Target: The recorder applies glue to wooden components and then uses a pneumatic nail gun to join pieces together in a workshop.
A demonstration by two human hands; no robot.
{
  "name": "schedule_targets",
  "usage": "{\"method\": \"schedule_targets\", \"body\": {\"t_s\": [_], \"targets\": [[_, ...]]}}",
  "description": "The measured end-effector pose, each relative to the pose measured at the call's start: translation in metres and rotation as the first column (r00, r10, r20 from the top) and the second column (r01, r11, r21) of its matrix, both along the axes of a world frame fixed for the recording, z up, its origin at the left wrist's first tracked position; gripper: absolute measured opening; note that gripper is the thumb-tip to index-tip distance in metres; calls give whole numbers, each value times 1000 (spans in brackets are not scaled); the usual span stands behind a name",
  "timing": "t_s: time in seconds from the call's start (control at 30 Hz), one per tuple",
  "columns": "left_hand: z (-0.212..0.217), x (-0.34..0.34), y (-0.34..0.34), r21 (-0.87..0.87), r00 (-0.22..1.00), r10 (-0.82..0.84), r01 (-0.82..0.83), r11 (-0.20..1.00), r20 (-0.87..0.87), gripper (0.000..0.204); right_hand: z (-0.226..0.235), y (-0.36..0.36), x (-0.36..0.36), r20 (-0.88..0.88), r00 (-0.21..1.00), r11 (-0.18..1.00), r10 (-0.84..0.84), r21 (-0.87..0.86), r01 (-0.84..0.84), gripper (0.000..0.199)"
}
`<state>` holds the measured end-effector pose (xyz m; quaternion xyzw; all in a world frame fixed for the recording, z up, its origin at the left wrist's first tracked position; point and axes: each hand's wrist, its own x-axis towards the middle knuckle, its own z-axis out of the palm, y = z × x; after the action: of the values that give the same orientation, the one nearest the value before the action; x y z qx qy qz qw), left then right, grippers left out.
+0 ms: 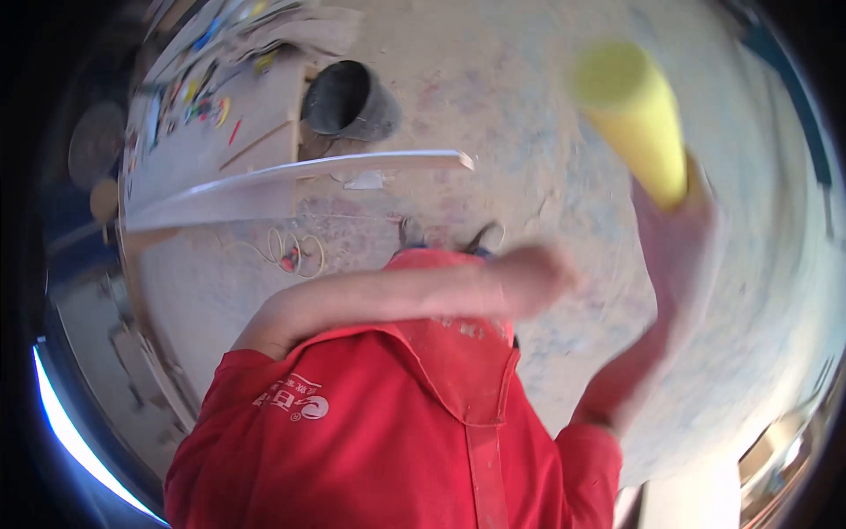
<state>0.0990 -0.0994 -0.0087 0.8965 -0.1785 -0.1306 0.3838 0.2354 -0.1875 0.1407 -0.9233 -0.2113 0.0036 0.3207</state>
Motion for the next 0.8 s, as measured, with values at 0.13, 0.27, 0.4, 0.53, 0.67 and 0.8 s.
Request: {"method": "schedule_targets", "body": {"t_s": [0.13,0.27,0.4,0.53,0.67,0.8], "targets": [[-22,-56,41,-10,894,-250,266,964,-373,25,-40,-17,21,-102,987,991,128,53,-124,16],[-57,-142,137,48,544,500,-643,764,-673,22,-53,29,7,-173,962,961,211,-144,-236,18],[-171,-298,192,269,163,952,-935,233,-257,29,-3,151,-61,-174,913,905,368,-159,-395,24],[-236,-474,208,248,-244,931,-952,-177,-271,32,-22,283,-106,-33,702,682,711,-210,-701,31],[-221,-570,205,342,-536,763,-837,-427,-361,43,-52,410,-145,-77,565,532,821,-255,-808,36],[-223,-628,177,393,-705,573,-709,-586,-418,45,-104,536,-184,-194,420,355,887,-298,-886,44]]}}
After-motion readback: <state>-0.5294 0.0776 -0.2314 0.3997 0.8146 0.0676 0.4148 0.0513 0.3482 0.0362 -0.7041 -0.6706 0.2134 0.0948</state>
